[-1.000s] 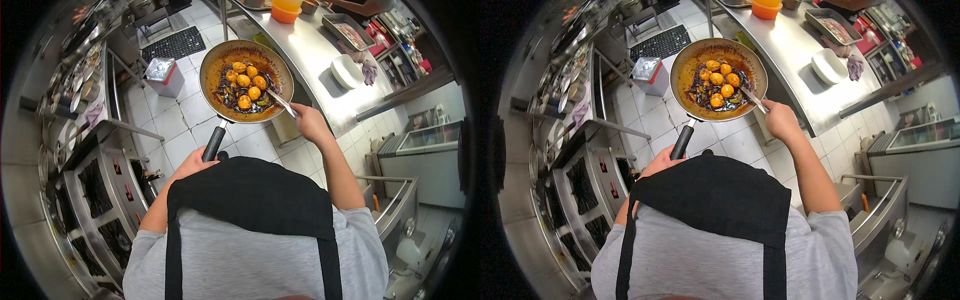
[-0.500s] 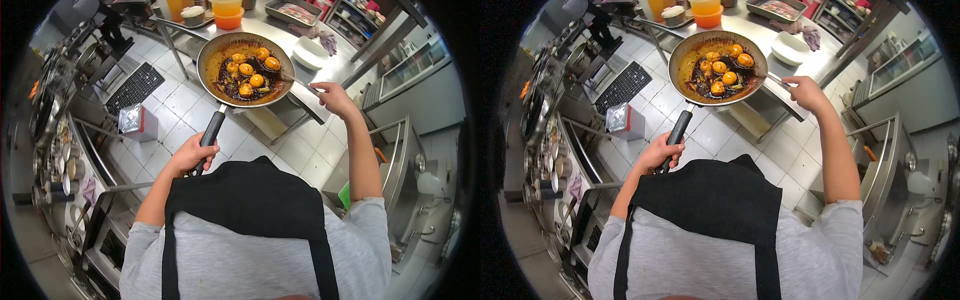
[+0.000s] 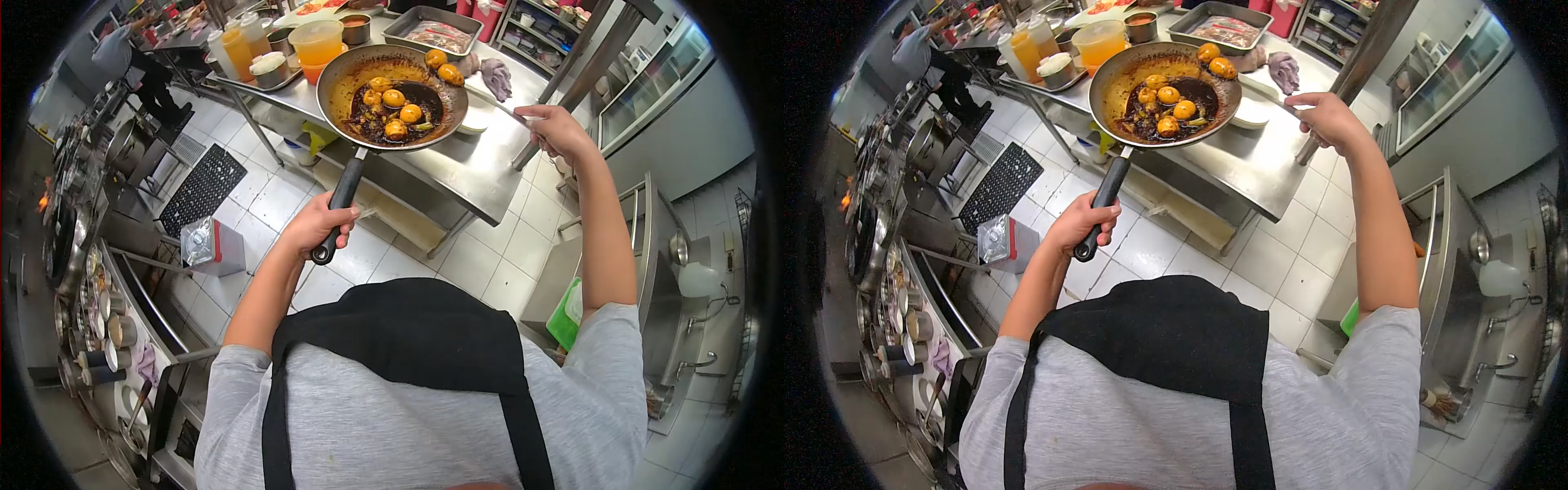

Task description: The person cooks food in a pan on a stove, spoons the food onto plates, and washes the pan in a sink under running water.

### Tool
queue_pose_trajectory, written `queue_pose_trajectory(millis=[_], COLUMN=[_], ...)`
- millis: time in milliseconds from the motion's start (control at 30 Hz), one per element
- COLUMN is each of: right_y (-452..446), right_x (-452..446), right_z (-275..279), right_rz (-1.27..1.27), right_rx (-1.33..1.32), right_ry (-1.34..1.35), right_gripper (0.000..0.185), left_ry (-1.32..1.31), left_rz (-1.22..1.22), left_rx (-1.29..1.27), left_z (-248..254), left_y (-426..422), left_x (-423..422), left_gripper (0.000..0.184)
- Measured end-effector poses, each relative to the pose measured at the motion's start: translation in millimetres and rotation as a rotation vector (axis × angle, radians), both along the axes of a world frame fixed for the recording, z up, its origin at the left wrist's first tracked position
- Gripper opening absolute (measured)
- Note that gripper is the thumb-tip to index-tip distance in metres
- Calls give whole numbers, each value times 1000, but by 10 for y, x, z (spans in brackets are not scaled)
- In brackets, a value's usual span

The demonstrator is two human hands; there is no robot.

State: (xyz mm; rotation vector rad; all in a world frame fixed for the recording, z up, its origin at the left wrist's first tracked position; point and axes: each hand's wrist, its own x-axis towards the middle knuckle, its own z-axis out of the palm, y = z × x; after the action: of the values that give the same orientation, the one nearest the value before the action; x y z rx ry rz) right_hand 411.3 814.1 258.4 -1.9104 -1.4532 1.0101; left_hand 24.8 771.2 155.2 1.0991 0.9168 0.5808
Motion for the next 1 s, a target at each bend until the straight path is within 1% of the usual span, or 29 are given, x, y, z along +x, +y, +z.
queue_pose_trajectory(millis=[67,167,300,433,467,500,567,600,700,800,900,967,1000], right_y=[52,117,299,485,569,569,564,463,507,489,437,450,424], right_x=[77,146,254,338,413,395,385,246,267,281,383,594,550], right_z=[61,45,-264,-759,-943,-1005,-1107,-950,-928,-826,-827,-935,-913], right_rz=[-35,-72,-118,-28,13,9,1,-13,-45,-112,-78,-46,-30], right_rx=[24,73,54,4,26,55,114,86,185,193,190,126,97], right_ry=[14,-21,-90,-382,-557,-631,-780,-865,-1035,-1045,-898,-751,-679], right_gripper=[35,40,37,38,38,36,33,28,26,26,30,33,36], left_ry=[-24,-35,-69,-12,-1,7,22,22,18,7,-19,-23,-29], left_rz=[1,27,56,79,88,99,122,126,133,134,131,123,116], left_rx=[-7,-34,-120,-120,-92,-96,-105,-107,-111,-119,-134,-129,-121], left_z=[-27,-68,-112,-173,-164,-161,-149,-147,-149,-168,-208,-237,-262], left_y=[34,21,-74,-186,-220,-241,-256,-258,-255,-255,-232,-227,-243], left_x=[22,28,-45,-142,-126,-124,-99,-89,-55,-52,-70,-68,-98], left_gripper=[18,18,17,18,19,19,19,18,18,17,17,17,17])
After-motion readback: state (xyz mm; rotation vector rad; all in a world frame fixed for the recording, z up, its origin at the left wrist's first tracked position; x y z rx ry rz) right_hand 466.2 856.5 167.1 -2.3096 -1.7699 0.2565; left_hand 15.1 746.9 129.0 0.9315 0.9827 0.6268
